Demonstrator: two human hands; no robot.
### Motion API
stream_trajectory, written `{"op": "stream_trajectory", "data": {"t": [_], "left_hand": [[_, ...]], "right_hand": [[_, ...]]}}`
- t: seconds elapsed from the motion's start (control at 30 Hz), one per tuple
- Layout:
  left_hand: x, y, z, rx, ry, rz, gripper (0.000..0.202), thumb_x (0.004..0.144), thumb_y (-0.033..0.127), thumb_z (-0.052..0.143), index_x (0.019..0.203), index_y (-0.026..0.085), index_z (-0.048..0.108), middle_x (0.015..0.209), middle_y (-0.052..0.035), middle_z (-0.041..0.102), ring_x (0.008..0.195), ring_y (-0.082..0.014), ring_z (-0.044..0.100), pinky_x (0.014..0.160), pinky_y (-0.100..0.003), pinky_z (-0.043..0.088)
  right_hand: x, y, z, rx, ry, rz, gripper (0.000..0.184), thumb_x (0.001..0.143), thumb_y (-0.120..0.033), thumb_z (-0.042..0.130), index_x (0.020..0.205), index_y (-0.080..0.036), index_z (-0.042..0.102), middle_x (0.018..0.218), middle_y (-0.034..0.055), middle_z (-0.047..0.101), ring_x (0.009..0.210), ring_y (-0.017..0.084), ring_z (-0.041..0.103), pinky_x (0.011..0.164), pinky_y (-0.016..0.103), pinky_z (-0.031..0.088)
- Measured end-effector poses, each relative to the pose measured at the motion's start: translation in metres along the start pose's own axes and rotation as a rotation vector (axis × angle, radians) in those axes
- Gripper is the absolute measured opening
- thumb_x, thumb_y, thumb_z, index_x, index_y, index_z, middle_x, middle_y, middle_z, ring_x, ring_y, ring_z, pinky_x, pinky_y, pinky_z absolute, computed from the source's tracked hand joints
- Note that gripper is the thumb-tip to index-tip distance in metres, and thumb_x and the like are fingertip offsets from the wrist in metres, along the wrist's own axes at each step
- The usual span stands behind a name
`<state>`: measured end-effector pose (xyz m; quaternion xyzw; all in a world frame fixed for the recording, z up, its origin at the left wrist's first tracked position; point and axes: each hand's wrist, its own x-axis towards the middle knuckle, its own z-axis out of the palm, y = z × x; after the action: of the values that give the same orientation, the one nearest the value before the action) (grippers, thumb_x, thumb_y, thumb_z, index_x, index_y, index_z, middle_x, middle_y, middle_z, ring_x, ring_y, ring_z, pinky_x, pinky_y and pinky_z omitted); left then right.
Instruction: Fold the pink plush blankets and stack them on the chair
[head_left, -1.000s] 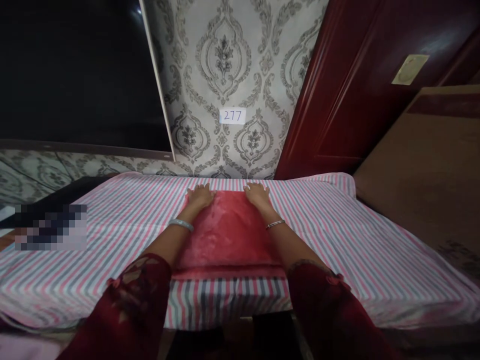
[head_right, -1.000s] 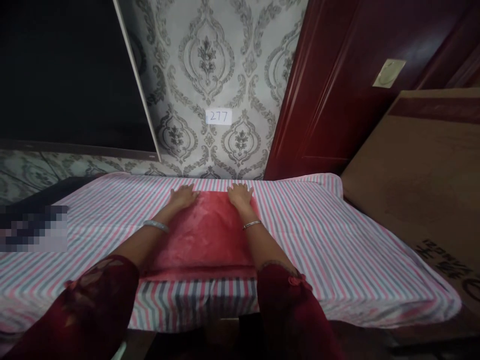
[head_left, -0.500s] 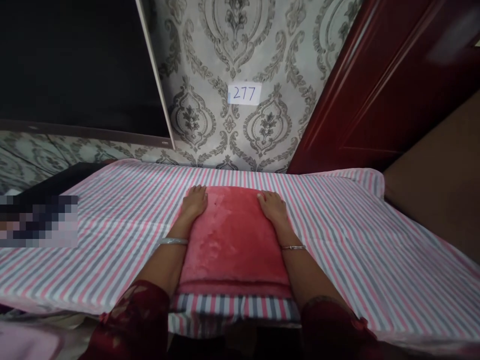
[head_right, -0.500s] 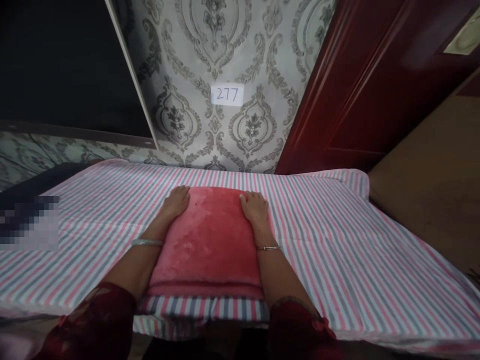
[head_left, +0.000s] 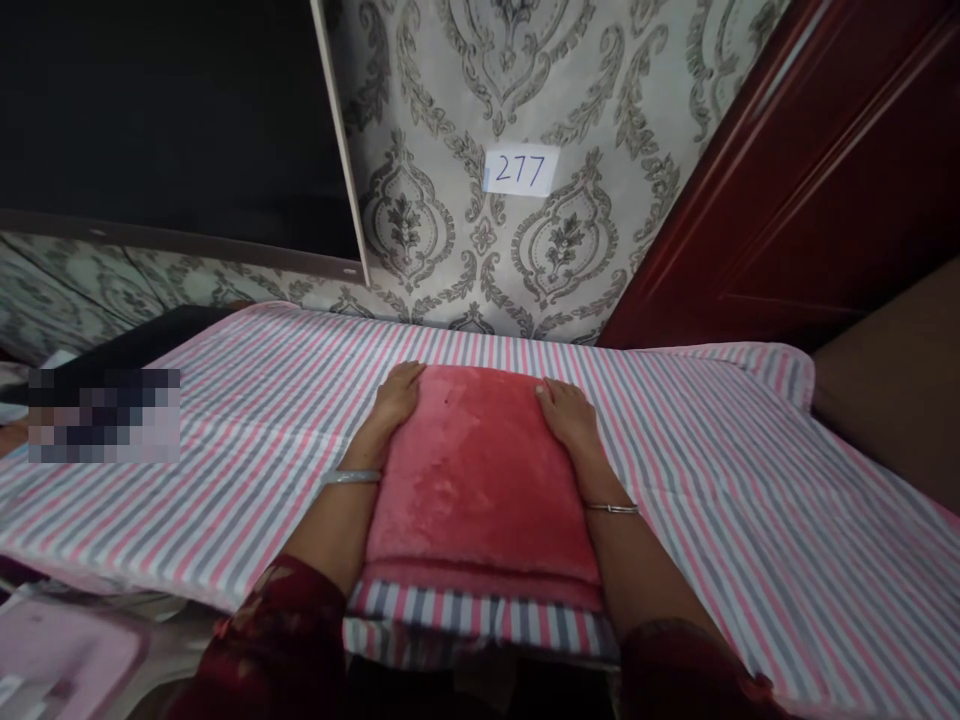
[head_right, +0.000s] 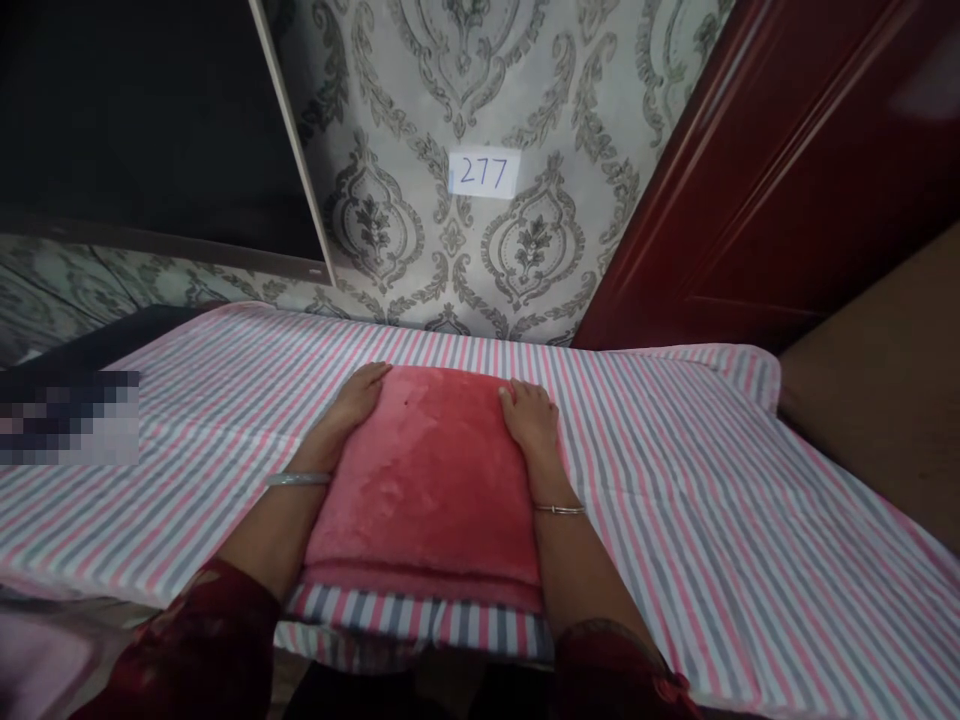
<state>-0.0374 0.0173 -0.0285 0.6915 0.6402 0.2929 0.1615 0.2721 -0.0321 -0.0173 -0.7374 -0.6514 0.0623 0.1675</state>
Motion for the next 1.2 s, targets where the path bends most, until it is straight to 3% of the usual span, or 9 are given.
{"op": "stream_trajectory", "data": {"t": [0.33,0.47,0.67,0.73,0.83,0.9,1.0,1.1,1.2], "left_hand": [[-0.001,-0.004,-0.003,-0.118,0.025,0.012,0.055,0.086,0.010,0.040,0.134,0.015,0.065,0.148,-0.0055,0.057,0.141,-0.0191,0.048,0.126,-0.037,0.027],[-0.004,0.001,-0.005,-0.059,0.042,0.032,0.058,0.084,0.008,0.038,0.133,0.018,0.067,0.146,-0.0031,0.060,0.138,-0.0197,0.052,0.124,-0.040,0.032],[-0.011,0.018,-0.012,0.018,0.009,0.010,0.061,0.083,0.007,0.037,0.138,0.014,0.062,0.147,-0.0061,0.059,0.137,-0.0183,0.052,0.120,-0.033,0.037],[-0.010,0.028,-0.020,0.064,-0.017,0.002,0.057,0.085,0.010,0.039,0.137,0.016,0.063,0.146,-0.0072,0.059,0.137,-0.0204,0.053,0.119,-0.036,0.039],[-0.013,0.050,-0.037,0.149,-0.057,-0.008,0.047,0.091,0.020,0.042,0.133,0.018,0.065,0.144,-0.0126,0.060,0.137,-0.0276,0.052,0.119,-0.052,0.035],[-0.026,0.069,-0.048,0.199,-0.065,0.010,0.044,0.095,0.027,0.041,0.133,0.019,0.064,0.145,-0.0143,0.058,0.141,-0.0300,0.047,0.121,-0.061,0.025],[-0.068,0.097,-0.050,0.292,-0.065,0.176,0.049,0.100,0.033,0.036,0.143,0.017,0.054,0.157,-0.0148,0.046,0.150,-0.0280,0.034,0.125,-0.058,0.014],[-0.125,0.115,-0.027,0.371,-0.103,0.355,0.059,0.101,0.042,0.036,0.153,0.016,0.041,0.164,-0.0156,0.034,0.154,-0.0312,0.024,0.125,-0.058,0.016],[-0.167,0.116,0.002,0.444,-0.203,0.377,0.063,0.100,0.048,0.041,0.157,0.020,0.037,0.167,-0.0133,0.026,0.155,-0.0374,0.018,0.122,-0.066,0.017]], "right_hand": [[0.000,0.001,0.002,-0.021,0.009,0.005,0.055,0.107,-0.044,0.025,0.147,-0.017,0.051,0.151,0.0099,0.051,0.141,0.028,0.041,0.116,0.047,0.032],[0.000,0.001,0.003,-0.017,0.013,0.009,0.055,0.107,-0.045,0.024,0.147,-0.018,0.052,0.152,0.0099,0.050,0.141,0.029,0.041,0.115,0.051,0.033],[-0.004,-0.005,-0.003,-0.010,0.009,0.003,0.057,0.106,-0.045,0.024,0.150,-0.017,0.048,0.153,0.0129,0.049,0.142,0.030,0.040,0.115,0.054,0.034],[-0.006,-0.009,-0.011,-0.015,-0.012,0.014,0.058,0.106,-0.044,0.024,0.153,-0.017,0.044,0.156,0.0136,0.045,0.145,0.031,0.036,0.115,0.056,0.033],[-0.013,-0.014,-0.028,-0.009,-0.016,0.051,0.059,0.106,-0.045,0.026,0.158,-0.017,0.036,0.162,0.0146,0.035,0.150,0.033,0.026,0.117,0.061,0.028],[-0.024,-0.018,-0.039,-0.011,0.009,0.042,0.060,0.106,-0.045,0.026,0.158,-0.018,0.035,0.163,0.0155,0.031,0.151,0.034,0.024,0.117,0.061,0.026],[-0.054,-0.023,-0.045,-0.042,0.039,-0.075,0.058,0.107,-0.043,0.025,0.157,-0.018,0.038,0.162,0.0157,0.033,0.150,0.031,0.028,0.118,0.056,0.027],[-0.094,-0.029,-0.033,-0.100,0.030,-0.216,0.055,0.107,-0.041,0.027,0.157,-0.021,0.040,0.163,0.0125,0.033,0.150,0.030,0.029,0.119,0.053,0.028],[-0.125,-0.032,-0.013,-0.157,0.029,-0.261,0.053,0.106,-0.040,0.033,0.157,-0.026,0.039,0.165,0.0083,0.030,0.151,0.030,0.026,0.120,0.056,0.024]]}}
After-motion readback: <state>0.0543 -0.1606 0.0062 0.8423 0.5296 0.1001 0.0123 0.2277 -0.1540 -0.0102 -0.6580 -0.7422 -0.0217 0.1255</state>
